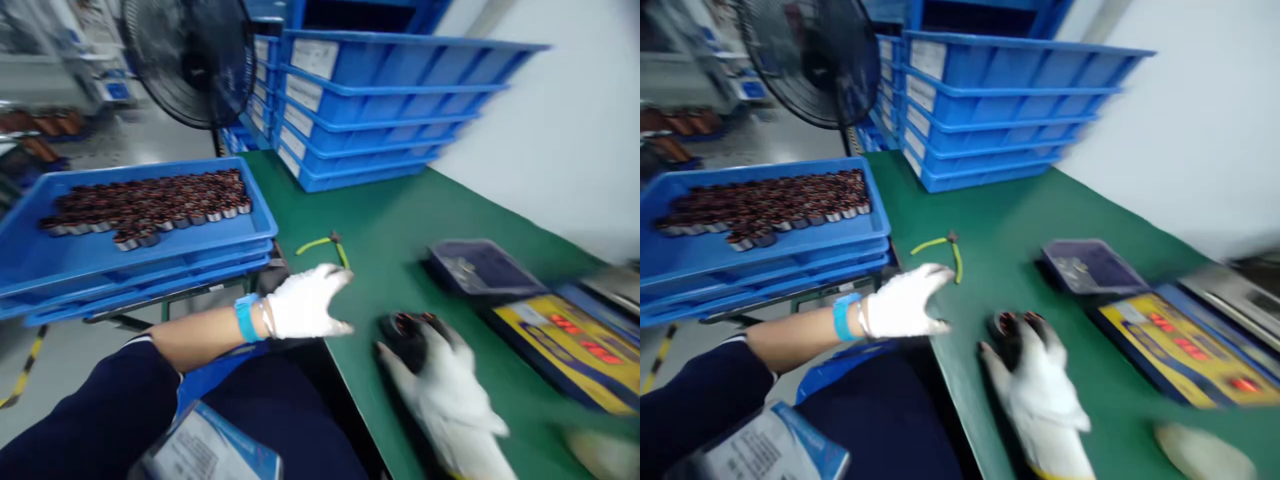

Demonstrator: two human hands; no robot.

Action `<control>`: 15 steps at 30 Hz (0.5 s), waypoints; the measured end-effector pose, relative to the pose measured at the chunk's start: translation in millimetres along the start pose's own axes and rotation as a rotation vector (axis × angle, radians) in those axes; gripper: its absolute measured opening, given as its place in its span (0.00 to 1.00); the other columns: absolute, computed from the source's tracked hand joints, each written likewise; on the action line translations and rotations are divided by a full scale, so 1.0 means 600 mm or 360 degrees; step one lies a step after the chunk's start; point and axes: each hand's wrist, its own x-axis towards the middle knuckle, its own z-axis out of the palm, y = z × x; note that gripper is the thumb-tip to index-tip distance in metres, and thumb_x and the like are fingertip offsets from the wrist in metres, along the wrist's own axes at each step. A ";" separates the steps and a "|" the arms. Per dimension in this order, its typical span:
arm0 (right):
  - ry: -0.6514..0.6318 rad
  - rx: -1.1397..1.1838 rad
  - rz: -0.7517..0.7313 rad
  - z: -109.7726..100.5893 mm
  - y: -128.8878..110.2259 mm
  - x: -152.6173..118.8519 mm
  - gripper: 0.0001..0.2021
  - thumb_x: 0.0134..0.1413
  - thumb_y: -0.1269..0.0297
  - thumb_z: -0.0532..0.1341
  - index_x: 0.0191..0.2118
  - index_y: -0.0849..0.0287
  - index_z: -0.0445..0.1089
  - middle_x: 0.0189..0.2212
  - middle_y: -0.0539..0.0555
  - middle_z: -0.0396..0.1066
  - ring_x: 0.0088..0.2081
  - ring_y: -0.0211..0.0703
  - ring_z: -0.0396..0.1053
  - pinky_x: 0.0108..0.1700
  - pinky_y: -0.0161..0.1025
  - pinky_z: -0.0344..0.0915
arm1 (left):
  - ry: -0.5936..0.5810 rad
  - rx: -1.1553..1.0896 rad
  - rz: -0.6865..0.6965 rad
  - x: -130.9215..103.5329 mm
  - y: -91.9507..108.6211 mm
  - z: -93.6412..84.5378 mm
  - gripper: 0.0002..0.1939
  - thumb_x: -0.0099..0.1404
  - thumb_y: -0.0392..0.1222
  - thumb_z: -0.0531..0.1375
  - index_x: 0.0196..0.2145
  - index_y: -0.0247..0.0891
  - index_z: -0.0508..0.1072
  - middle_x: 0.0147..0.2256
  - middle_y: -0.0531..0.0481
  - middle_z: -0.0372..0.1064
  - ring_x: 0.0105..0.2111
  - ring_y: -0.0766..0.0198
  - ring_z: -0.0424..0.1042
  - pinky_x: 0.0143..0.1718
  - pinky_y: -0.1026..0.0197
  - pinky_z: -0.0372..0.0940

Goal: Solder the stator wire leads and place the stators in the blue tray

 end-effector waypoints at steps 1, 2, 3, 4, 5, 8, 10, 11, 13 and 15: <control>-0.0001 0.0038 -0.0016 -0.010 -0.013 -0.015 0.28 0.55 0.47 0.64 0.58 0.54 0.65 0.62 0.66 0.61 0.60 0.66 0.68 0.50 0.59 0.76 | -0.0128 0.0021 0.0068 0.028 0.032 0.030 0.46 0.61 0.64 0.63 0.68 0.37 0.57 0.67 0.33 0.57 0.57 0.43 0.71 0.55 0.47 0.70; -0.0009 0.0060 -0.0007 -0.019 -0.018 -0.029 0.29 0.55 0.49 0.64 0.60 0.53 0.62 0.63 0.66 0.60 0.60 0.63 0.68 0.51 0.58 0.76 | -0.0233 0.0060 0.0098 0.051 0.061 0.054 0.48 0.61 0.64 0.63 0.70 0.38 0.55 0.69 0.31 0.53 0.55 0.40 0.72 0.52 0.45 0.71; 0.0017 0.0087 0.0035 -0.027 -0.017 -0.042 0.30 0.56 0.51 0.64 0.62 0.53 0.60 0.63 0.66 0.59 0.59 0.62 0.69 0.50 0.58 0.77 | -0.0304 0.0118 0.0106 0.069 0.084 0.072 0.48 0.61 0.63 0.63 0.70 0.38 0.53 0.69 0.29 0.51 0.54 0.38 0.73 0.50 0.44 0.72; 0.0010 0.0117 0.0090 -0.034 -0.011 -0.053 0.31 0.56 0.53 0.63 0.63 0.54 0.58 0.63 0.67 0.58 0.57 0.61 0.70 0.50 0.57 0.77 | -0.0351 0.0186 0.0101 0.082 0.100 0.086 0.46 0.62 0.61 0.63 0.71 0.39 0.53 0.69 0.28 0.51 0.53 0.37 0.74 0.49 0.44 0.72; 0.0004 0.0146 0.0154 -0.039 -0.001 -0.062 0.32 0.55 0.54 0.63 0.63 0.55 0.57 0.63 0.67 0.58 0.56 0.59 0.72 0.50 0.56 0.78 | -0.0380 0.0258 0.0103 0.094 0.111 0.095 0.44 0.63 0.58 0.63 0.71 0.40 0.53 0.69 0.28 0.51 0.52 0.37 0.74 0.47 0.44 0.72; -0.0015 0.0229 0.0349 -0.042 0.029 -0.072 0.33 0.54 0.58 0.64 0.64 0.57 0.57 0.63 0.67 0.58 0.51 0.55 0.74 0.50 0.54 0.78 | -0.0386 0.0450 0.0153 0.118 0.115 0.105 0.38 0.67 0.49 0.61 0.71 0.43 0.53 0.69 0.28 0.48 0.50 0.40 0.75 0.45 0.47 0.72; -0.0003 0.0270 0.0411 -0.039 0.040 -0.067 0.33 0.53 0.58 0.64 0.64 0.58 0.58 0.63 0.67 0.59 0.51 0.54 0.74 0.51 0.53 0.78 | -0.0394 0.0524 0.0194 0.127 0.112 0.104 0.34 0.68 0.45 0.59 0.69 0.44 0.55 0.69 0.28 0.49 0.48 0.42 0.76 0.42 0.48 0.72; 0.0005 0.0283 0.0406 -0.037 0.041 -0.063 0.33 0.53 0.57 0.64 0.63 0.58 0.58 0.62 0.66 0.60 0.51 0.55 0.74 0.51 0.53 0.78 | -0.0403 0.0542 0.0205 0.130 0.112 0.103 0.32 0.68 0.44 0.59 0.68 0.44 0.58 0.67 0.28 0.52 0.47 0.43 0.76 0.41 0.48 0.72; 0.0004 0.0265 0.0343 -0.039 0.040 -0.060 0.32 0.52 0.54 0.63 0.62 0.59 0.61 0.60 0.66 0.63 0.54 0.57 0.73 0.52 0.55 0.77 | -0.0431 0.0521 0.0202 0.132 0.120 0.102 0.26 0.69 0.45 0.59 0.63 0.44 0.65 0.60 0.30 0.62 0.43 0.45 0.77 0.38 0.49 0.72; -0.0002 0.0177 0.0263 -0.044 0.045 -0.065 0.31 0.52 0.50 0.63 0.59 0.59 0.64 0.57 0.66 0.67 0.55 0.61 0.72 0.53 0.59 0.75 | -0.0474 0.0426 0.0206 0.135 0.134 0.104 0.22 0.70 0.47 0.57 0.60 0.45 0.69 0.50 0.36 0.69 0.39 0.48 0.78 0.34 0.51 0.72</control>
